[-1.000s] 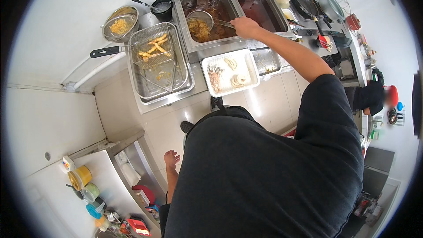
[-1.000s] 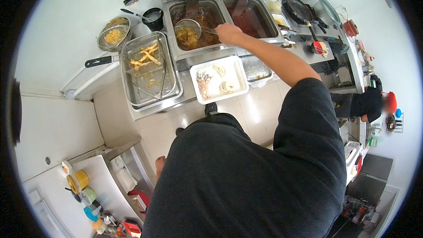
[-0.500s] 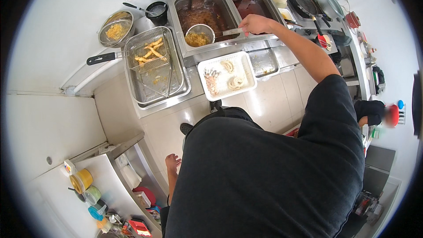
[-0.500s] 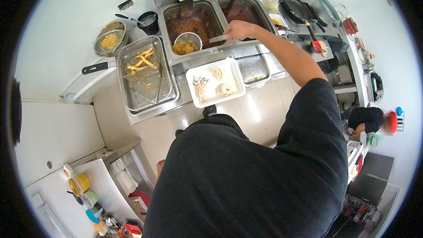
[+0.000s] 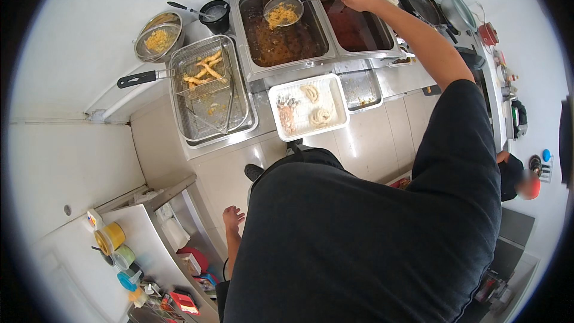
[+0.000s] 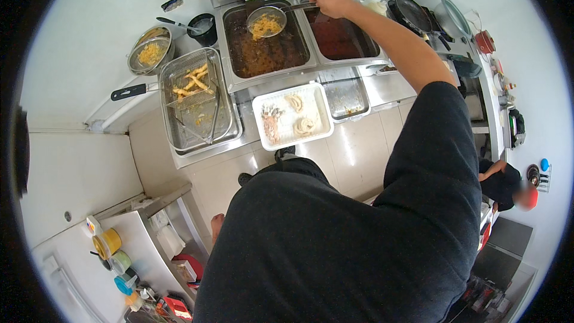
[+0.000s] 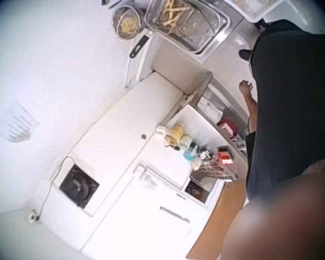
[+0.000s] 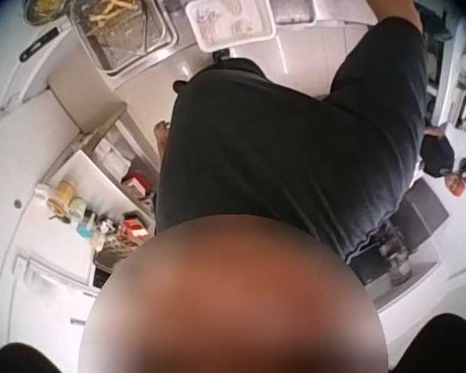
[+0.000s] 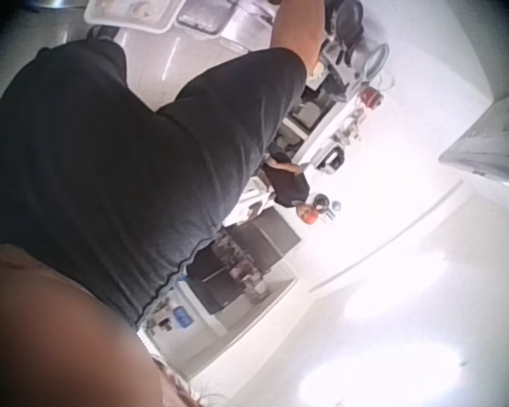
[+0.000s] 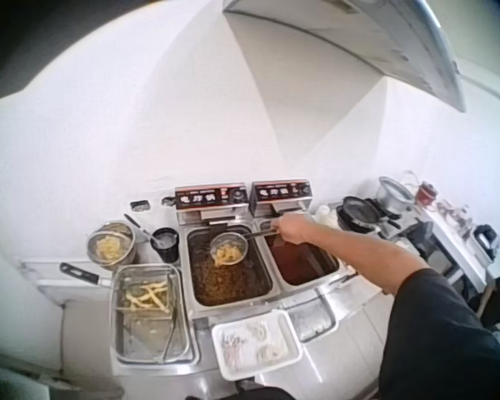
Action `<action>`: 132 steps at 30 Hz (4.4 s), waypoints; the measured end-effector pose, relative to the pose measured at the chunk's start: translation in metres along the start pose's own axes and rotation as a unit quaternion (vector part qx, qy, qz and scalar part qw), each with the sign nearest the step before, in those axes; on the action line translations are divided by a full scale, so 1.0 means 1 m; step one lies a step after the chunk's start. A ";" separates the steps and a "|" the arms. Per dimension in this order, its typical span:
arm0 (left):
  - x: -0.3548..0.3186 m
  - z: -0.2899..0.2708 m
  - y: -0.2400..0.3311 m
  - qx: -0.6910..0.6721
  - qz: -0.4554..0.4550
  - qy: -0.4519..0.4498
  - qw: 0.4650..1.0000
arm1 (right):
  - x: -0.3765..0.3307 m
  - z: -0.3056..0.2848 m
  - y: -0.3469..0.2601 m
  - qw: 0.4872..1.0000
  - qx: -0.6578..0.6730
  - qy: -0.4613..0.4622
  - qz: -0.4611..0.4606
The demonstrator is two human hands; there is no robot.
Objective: The person retrieves fried food from a deep fryer, places it into a red bento box with rice, adds lettuce, and hands the completed meal to a coworker.
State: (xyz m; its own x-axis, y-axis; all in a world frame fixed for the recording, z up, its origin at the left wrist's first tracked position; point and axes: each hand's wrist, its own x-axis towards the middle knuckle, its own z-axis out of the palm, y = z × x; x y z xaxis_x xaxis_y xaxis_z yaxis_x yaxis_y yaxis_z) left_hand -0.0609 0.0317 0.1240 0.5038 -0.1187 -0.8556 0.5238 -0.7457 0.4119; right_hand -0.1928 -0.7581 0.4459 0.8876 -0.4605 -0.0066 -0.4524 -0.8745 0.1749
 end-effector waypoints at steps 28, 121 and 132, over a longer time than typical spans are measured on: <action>0.007 -0.003 -0.003 0.010 0.001 -0.041 0.999 | -0.017 -0.028 -0.012 0.884 0.326 -0.250 0.222; -0.012 0.037 -0.030 0.030 0.022 -0.018 0.999 | -0.027 0.041 -0.051 0.978 0.179 -0.110 -0.005; -0.043 0.047 0.006 -0.083 -0.066 0.048 0.993 | -0.055 -0.004 -0.037 0.894 0.375 -0.239 0.058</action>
State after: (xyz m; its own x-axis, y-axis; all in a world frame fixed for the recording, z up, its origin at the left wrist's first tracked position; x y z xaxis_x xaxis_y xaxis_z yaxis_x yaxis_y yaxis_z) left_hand -0.1118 0.0012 0.1482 0.4821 0.0420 -0.8751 0.6915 -0.6316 0.3507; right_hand -0.2243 -0.6994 0.4440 0.7744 -0.4102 -0.4817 -0.6279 -0.5911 -0.5062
